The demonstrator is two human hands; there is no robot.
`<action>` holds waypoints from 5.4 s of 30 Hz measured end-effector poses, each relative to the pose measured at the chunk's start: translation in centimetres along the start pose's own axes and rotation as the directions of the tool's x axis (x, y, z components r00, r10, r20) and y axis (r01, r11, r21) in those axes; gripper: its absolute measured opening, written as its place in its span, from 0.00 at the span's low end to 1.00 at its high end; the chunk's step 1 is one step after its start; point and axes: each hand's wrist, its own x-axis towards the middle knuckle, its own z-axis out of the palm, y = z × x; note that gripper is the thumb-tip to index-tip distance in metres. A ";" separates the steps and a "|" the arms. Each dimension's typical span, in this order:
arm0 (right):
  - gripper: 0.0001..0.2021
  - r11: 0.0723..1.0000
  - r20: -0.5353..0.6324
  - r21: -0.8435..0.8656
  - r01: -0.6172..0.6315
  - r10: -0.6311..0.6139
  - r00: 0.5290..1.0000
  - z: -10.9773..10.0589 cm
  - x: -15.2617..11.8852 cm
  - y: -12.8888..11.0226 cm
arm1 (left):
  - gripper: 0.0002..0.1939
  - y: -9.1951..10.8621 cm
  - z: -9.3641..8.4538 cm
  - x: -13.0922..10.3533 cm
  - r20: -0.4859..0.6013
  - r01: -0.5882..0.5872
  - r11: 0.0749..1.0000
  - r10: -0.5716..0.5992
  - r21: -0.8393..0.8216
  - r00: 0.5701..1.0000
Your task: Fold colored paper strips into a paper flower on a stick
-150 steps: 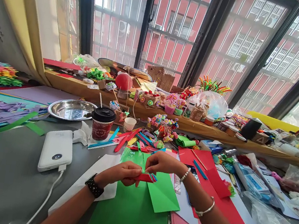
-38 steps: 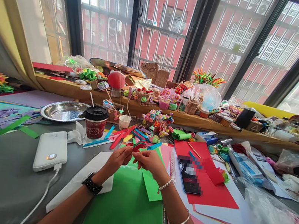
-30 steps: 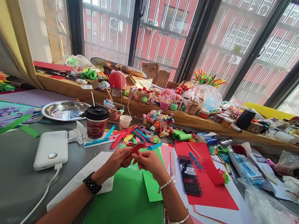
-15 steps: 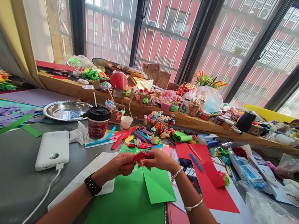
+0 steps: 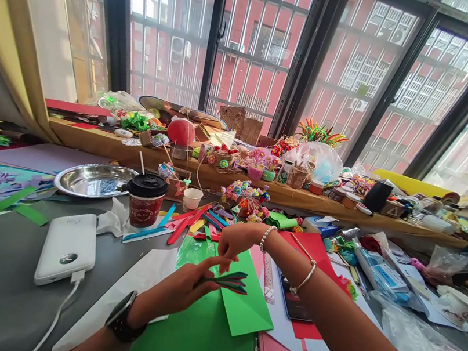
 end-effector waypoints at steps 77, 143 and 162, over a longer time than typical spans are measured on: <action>0.13 0.223 -0.596 0.755 0.617 0.626 0.503 12.2 0.9 -3.0 | 0.17 -2.1 0.2 1.1 -0.318 0.124 0.960 -0.203 -0.252 0.926; 0.08 0.765 -0.508 0.591 0.257 0.105 0.855 11.5 -0.8 2.4 | 0.17 -1.6 0.8 0.8 0.549 0.506 0.456 -0.045 -0.732 0.835; 0.10 0.866 -0.618 -0.280 -0.415 0.168 0.768 4.7 0.1 -3.7 | 0.10 -4.4 3.2 1.9 -0.385 0.274 0.953 -0.206 0.129 0.899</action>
